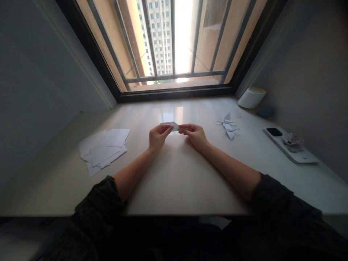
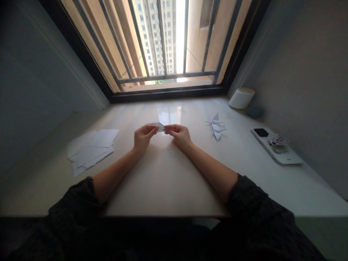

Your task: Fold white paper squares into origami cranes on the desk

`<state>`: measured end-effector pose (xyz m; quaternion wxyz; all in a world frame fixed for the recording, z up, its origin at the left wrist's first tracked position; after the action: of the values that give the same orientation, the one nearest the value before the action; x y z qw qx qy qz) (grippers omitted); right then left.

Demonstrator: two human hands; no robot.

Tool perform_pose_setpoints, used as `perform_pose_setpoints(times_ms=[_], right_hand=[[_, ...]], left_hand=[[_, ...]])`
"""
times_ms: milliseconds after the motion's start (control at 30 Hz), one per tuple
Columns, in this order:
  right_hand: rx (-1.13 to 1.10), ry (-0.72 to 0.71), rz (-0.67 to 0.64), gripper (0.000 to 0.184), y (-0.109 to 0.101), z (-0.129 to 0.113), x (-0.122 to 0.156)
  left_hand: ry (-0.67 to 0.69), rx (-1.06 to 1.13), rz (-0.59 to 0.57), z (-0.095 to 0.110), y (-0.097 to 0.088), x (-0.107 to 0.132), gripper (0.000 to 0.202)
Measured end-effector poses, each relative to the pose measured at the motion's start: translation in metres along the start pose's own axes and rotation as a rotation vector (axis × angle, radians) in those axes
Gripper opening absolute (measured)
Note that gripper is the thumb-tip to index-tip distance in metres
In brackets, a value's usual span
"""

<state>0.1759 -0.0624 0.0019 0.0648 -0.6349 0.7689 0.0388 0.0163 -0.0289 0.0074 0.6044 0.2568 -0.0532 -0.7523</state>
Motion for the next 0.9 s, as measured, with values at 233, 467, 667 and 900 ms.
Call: perform_pose_setpoints(times_ms=[233, 467, 667, 900], right_hand=[[0.008, 0.002, 0.01, 0.025, 0.0006, 0.0016, -0.0006], [-0.006, 0.014, 0.014, 0.026, 0.0004, 0.0014, -0.0004], [-0.004, 0.01, 0.019, 0.027, 0.0004, 0.0016, 0.0003], [0.041, 0.005, 0.019, 0.035, 0.0009, 0.0009, 0.0008]], left_hand=[[-0.008, -0.019, 0.014, -0.0023, -0.0016, -0.0018, 0.025], [-0.025, 0.019, 0.016, -0.0006, -0.0017, -0.0007, 0.036], [-0.041, 0.062, 0.039, 0.0019, 0.001, -0.0004, 0.056], [-0.049, 0.034, 0.047, 0.0016, 0.0008, -0.0003, 0.061]])
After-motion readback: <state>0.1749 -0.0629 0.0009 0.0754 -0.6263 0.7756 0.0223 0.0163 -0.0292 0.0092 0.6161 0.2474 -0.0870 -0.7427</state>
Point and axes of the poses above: each hand's wrist, its own x-axis away from the middle knuckle, its own y-axis out of the palm, z = x × y, the point moved 1 cm from there along -x, towards the middle knuckle, and after that the axes turned 15 degrees about x, right-handed, at the moved point
